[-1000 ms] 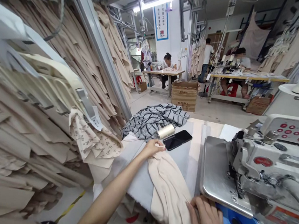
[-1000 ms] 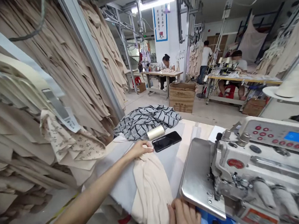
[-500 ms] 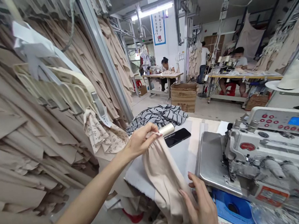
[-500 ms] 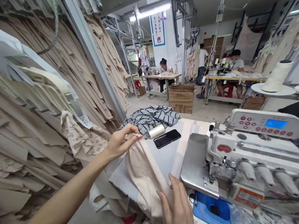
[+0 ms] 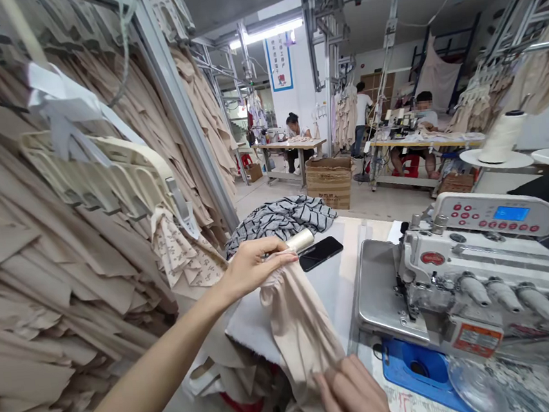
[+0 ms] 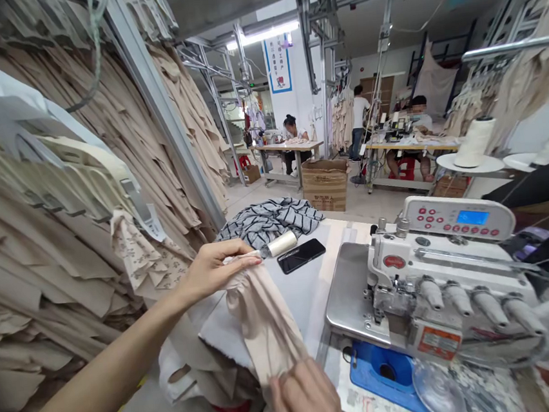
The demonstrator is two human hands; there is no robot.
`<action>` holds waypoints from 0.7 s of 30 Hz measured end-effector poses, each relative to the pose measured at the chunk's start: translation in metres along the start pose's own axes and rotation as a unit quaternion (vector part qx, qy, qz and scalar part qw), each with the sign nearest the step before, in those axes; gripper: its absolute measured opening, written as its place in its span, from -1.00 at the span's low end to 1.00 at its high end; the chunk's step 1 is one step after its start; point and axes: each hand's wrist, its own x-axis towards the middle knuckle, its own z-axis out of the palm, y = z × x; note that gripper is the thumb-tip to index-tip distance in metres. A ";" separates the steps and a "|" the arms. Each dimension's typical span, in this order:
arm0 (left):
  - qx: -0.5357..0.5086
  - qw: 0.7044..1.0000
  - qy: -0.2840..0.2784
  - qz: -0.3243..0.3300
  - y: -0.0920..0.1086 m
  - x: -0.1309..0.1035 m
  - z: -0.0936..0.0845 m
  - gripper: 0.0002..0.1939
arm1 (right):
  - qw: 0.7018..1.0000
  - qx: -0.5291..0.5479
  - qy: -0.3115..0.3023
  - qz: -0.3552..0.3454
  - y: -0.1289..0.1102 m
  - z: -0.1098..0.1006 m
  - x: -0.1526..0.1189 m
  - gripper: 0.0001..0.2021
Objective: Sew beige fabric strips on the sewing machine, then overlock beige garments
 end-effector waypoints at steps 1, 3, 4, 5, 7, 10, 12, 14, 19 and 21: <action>-0.007 1.000 0.000 0.016 0.003 -0.001 0.001 -0.69 | 0.999 0.032 -0.004 0.033 0.003 0.000 0.000 -0.78; -0.019 0.998 0.003 0.054 0.011 -0.004 0.000 -0.71 | 0.995 0.042 0.014 0.094 0.012 -0.001 0.000 -0.93; -0.022 0.997 0.003 0.072 0.014 -0.005 -0.001 -0.72 | 0.992 0.038 0.022 0.120 0.017 -0.001 -0.002 -0.90; -0.022 0.996 0.002 0.087 0.017 -0.006 -0.003 -0.73 | 0.989 0.038 0.015 0.141 0.022 -0.001 -0.003 -0.84; -0.018 0.995 -0.002 0.102 0.021 -0.006 -0.006 -0.75 | 0.983 0.060 -0.024 0.172 0.026 -0.001 -0.006 -0.87; -0.011 0.995 -0.001 0.097 0.019 -0.005 -0.005 -0.75 | 0.980 0.080 -0.064 0.168 0.026 -0.002 -0.007 -0.78; -0.006 0.997 0.014 0.082 0.014 -0.005 0.001 -0.74 | 0.992 0.005 -0.027 0.127 0.023 -0.005 -0.005 -0.72; -0.001 0.997 0.042 0.065 0.009 -0.007 0.012 -0.69 | 0.994 -0.080 0.004 0.074 0.019 -0.008 -0.002 -0.67; 0.008 0.996 0.069 0.047 0.006 -0.014 0.042 -0.62 | 0.995 -0.070 -0.032 0.058 0.012 -0.013 -0.002 -0.69; 0.010 0.996 0.052 0.073 0.011 -0.013 0.043 -0.63 | 0.994 0.002 -0.050 0.098 0.014 -0.014 -0.004 -0.72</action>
